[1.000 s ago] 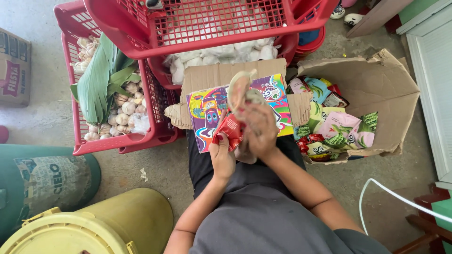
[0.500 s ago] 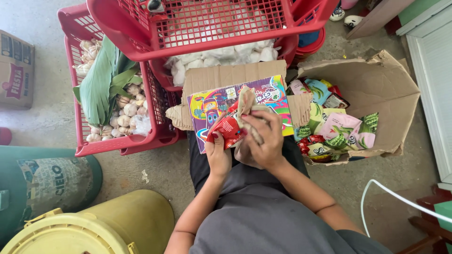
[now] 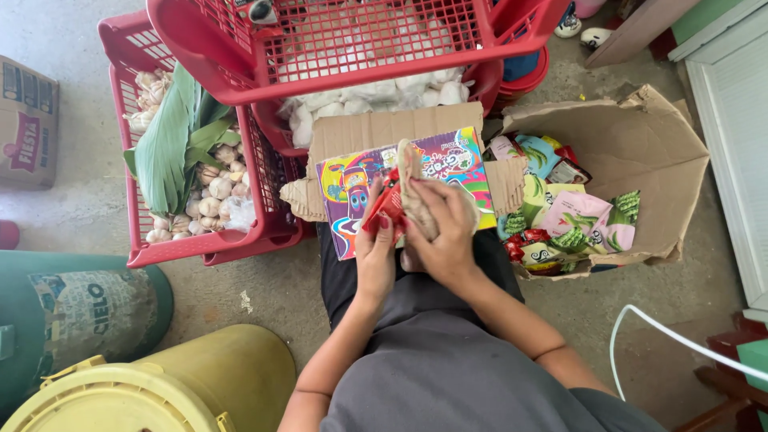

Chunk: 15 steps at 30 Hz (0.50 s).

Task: Wiping down packaged grocery items with a cloth and organizing them into a red plastic crate.

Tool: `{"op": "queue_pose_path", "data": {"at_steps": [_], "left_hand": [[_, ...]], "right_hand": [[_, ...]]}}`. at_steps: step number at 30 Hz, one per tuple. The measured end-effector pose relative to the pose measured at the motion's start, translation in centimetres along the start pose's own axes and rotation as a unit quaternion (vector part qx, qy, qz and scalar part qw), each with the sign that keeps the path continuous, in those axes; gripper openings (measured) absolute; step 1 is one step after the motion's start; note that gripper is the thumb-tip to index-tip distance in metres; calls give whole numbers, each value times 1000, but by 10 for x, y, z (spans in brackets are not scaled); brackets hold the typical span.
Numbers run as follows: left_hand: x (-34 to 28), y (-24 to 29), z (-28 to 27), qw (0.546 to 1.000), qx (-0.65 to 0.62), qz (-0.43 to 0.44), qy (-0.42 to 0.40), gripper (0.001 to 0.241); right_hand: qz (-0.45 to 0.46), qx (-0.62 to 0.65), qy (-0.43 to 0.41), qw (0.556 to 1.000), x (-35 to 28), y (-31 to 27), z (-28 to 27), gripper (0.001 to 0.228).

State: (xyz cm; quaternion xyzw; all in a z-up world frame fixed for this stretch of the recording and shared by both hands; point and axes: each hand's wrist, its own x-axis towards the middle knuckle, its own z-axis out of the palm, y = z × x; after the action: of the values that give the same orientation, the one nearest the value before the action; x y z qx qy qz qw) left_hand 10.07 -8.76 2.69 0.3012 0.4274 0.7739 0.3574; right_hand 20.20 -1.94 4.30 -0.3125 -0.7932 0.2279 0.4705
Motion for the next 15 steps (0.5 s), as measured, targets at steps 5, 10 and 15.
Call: {"op": "queue_pose_path", "data": {"at_steps": [5, 10, 15], "left_hand": [[4, -16, -8, 1000, -8, 0, -21, 70], [5, 20, 15, 999, -9, -38, 28, 64], [11, 20, 10, 991, -118, 9, 58, 71]], "right_hand": [[-62, -12, 16, 998, -23, -13, 13, 37], [-109, -14, -28, 994, -34, -13, 10, 38], [-54, 59, -81, 993, -39, 12, 7, 28]]}}
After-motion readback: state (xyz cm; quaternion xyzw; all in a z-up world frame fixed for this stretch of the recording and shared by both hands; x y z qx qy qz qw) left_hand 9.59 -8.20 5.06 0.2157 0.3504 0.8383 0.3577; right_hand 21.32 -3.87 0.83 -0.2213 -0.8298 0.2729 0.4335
